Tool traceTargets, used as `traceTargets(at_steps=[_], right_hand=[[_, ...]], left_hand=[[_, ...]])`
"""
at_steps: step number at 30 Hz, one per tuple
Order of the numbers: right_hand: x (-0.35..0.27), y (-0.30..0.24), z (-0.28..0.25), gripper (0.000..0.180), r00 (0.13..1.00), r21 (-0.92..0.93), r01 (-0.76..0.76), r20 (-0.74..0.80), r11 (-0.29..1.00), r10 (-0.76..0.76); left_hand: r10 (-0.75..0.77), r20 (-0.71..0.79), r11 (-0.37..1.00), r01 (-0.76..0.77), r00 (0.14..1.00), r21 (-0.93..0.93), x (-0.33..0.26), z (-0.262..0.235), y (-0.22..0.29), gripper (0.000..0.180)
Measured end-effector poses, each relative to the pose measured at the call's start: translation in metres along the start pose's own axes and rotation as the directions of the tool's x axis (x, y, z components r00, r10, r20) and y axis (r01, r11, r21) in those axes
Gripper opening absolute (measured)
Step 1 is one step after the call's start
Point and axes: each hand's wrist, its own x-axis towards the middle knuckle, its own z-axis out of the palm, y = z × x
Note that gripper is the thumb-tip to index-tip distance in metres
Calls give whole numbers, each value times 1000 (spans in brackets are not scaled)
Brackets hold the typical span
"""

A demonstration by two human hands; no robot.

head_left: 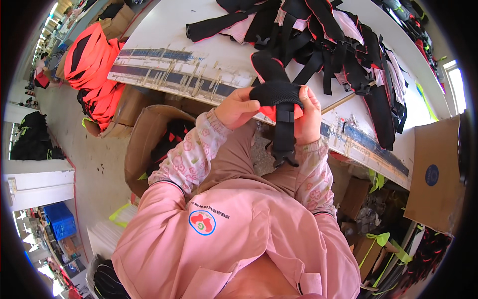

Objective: Assembling, folding, and organizing fabric straps and textile components in a factory setting.

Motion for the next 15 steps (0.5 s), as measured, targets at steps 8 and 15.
traceTargets(at_steps=[8, 15], right_hand=[[-4, 17, -3, 17, 993, 30, -26, 119, 999, 22], [-18, 22, 3, 25, 981, 31, -193, 20, 981, 192]], left_hand=[[-6, 234, 968, 64, 972, -241, -3, 1, -16, 56], [17, 17, 999, -17, 1000, -32, 6, 27, 21, 52]])
